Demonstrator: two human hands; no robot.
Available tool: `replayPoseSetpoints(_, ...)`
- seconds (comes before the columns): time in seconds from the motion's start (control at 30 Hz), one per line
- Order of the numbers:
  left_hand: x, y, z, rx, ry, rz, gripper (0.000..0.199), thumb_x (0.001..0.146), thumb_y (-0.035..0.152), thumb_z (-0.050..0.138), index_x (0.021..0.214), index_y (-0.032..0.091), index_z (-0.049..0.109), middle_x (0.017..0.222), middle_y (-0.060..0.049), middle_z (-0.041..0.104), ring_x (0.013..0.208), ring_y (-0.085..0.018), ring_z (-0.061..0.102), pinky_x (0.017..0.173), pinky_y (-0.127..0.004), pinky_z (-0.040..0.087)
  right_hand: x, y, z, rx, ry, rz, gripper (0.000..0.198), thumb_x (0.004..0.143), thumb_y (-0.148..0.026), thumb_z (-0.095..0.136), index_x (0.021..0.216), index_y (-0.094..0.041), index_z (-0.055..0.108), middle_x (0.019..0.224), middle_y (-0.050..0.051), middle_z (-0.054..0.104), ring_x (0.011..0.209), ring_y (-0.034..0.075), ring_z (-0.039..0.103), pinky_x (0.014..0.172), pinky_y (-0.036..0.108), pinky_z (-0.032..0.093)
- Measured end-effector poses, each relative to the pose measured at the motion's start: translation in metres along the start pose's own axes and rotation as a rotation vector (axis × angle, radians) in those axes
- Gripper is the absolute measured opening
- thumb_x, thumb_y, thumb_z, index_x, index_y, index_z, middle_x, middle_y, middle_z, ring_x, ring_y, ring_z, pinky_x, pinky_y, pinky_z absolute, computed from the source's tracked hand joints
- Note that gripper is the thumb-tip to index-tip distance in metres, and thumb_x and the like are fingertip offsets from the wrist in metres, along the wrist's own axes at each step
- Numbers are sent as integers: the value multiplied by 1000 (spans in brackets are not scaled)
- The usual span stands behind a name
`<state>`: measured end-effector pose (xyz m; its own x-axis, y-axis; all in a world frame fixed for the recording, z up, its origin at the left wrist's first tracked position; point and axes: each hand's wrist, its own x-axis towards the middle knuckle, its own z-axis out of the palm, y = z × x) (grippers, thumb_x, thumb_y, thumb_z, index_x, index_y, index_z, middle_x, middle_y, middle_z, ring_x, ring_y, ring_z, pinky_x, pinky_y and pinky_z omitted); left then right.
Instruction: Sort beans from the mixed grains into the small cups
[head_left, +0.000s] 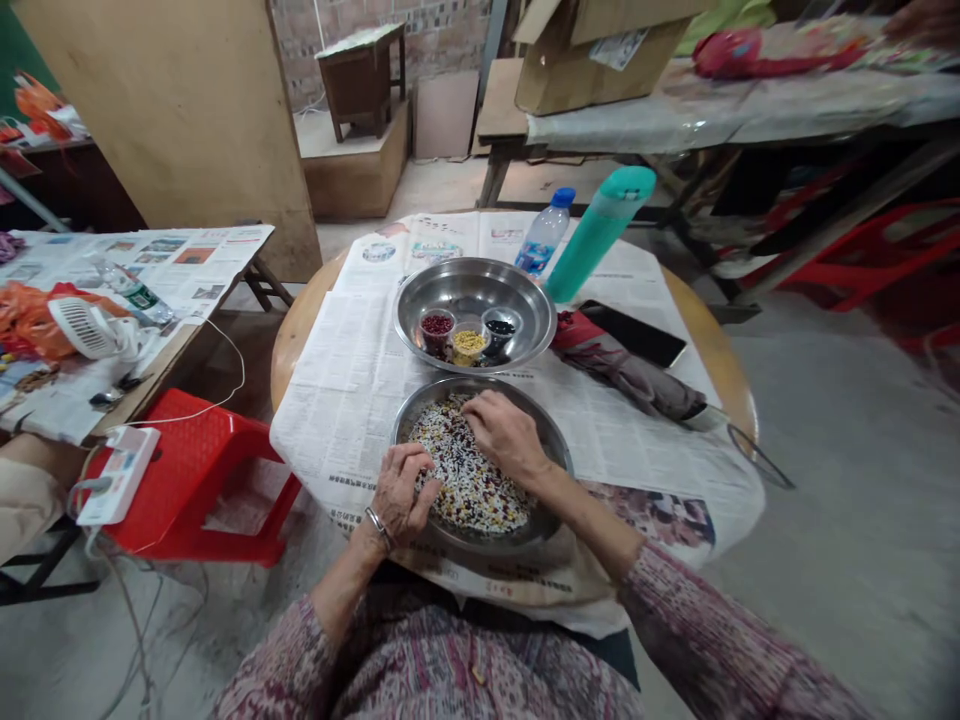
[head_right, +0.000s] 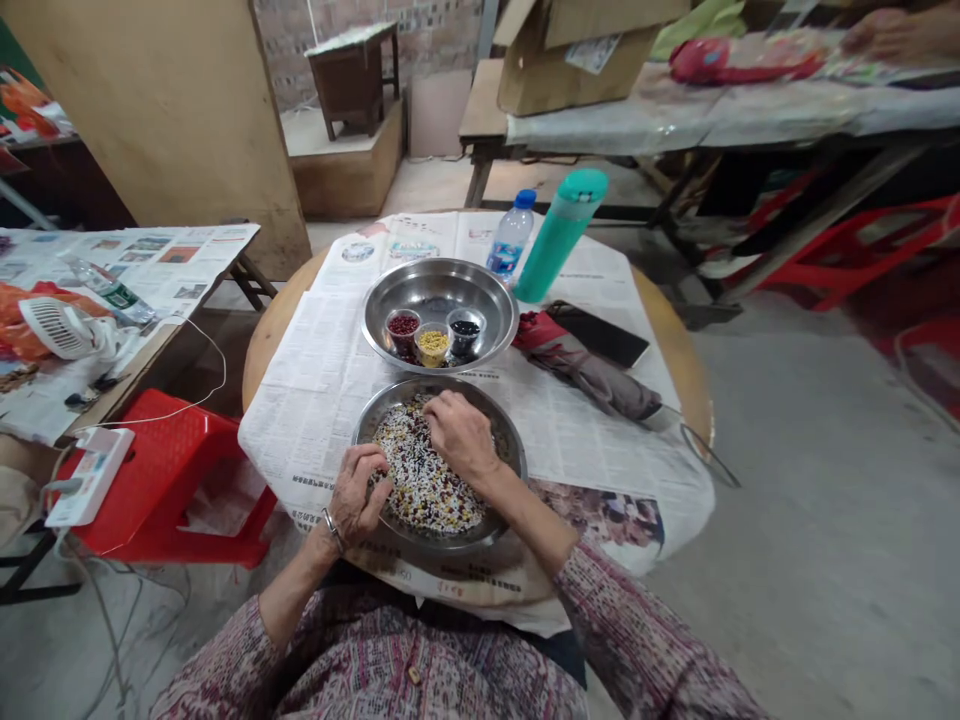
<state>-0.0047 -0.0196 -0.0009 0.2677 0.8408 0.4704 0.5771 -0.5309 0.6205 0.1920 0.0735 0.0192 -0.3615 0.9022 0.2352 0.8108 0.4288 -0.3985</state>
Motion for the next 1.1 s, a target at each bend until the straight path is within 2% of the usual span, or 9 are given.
replayPoseSetpoints(0.13, 0, 0, 0, 9, 14, 1, 15, 91, 22, 48, 104, 18, 52, 111, -11, 55, 109, -23, 51, 97, -43, 44, 5, -16, 5, -23, -2, 41, 21, 93, -25, 49, 101, -20, 68, 100, 11, 64, 100, 25, 53, 89, 37, 44)
replayPoseSetpoints(0.23, 0, -1, 1, 5, 29, -6, 26, 90, 23, 49, 115, 17, 49, 119, -13, 51, 114, -24, 49, 100, -45, 43, -7, -37, 12, 78, -116, -204, 20, 90, -29, 56, 105, -20, 66, 104, 10, 62, 101, 22, 53, 86, 34, 46)
replayPoseSetpoints(0.33, -1, -1, 1, 13, 30, -7, 33, 90, 25, 49, 122, 17, 46, 123, -14, 49, 117, -25, 47, 102, -46, 43, -24, -41, 9, 91, -284, -369, 14, 87, -18, 58, 97, -19, 67, 96, 7, 62, 90, 19, 56, 77, 29, 47)
replayPoseSetpoints(0.43, -1, 0, 1, 29, 27, 18, 33, 89, 26, 52, 120, 16, 47, 120, -14, 51, 116, -25, 49, 102, -46, 43, -37, -22, -2, 63, -286, -267, 25, 87, -9, 48, 97, -20, 69, 95, 6, 64, 84, 16, 59, 74, 27, 47)
replayPoseSetpoints(0.57, 6, 5, -6, 94, -19, 30, 33, 86, 26, 60, 116, 17, 51, 121, -13, 51, 116, -26, 49, 102, -45, 44, -55, 7, -19, 134, -45, -70, 31, 90, -15, 46, 112, -25, 66, 115, 7, 64, 103, 20, 62, 89, 32, 49)
replayPoseSetpoints(0.77, 27, 23, -13, 430, -446, -109, 89, 55, 41, 89, 130, 20, 45, 133, -19, 47, 120, -38, 49, 93, -53, 50, -96, 6, -18, -74, -99, 68, 45, 80, -36, 65, 122, -24, 57, 113, 12, 65, 95, 27, 65, 76, 37, 53)
replayPoseSetpoints(0.9, 33, 26, 8, 489, -583, -211, 57, 65, 21, 81, 116, 17, 54, 116, -15, 56, 99, -30, 61, 80, -41, 55, -97, -9, 5, -19, -135, 57, 34, 79, -25, 62, 112, -18, 61, 112, 15, 65, 93, 27, 65, 80, 36, 51)
replayPoseSetpoints(0.97, 38, 24, 21, 399, -538, -238, 39, 71, 9, 70, 106, 18, 58, 109, -10, 61, 93, -24, 64, 81, -36, 55, -86, -13, 13, 72, -127, 93, 29, 78, -16, 56, 106, -18, 64, 104, 12, 69, 92, 24, 65, 82, 34, 49)
replayPoseSetpoints(1.1, 62, 16, 38, 287, -420, -294, 32, 77, 5, 58, 104, 20, 63, 91, -4, 70, 87, -21, 66, 84, -33, 54, -55, -11, 8, 204, -130, 227, 26, 76, -12, 49, 92, -19, 68, 84, 6, 72, 81, 20, 65, 77, 29, 47)
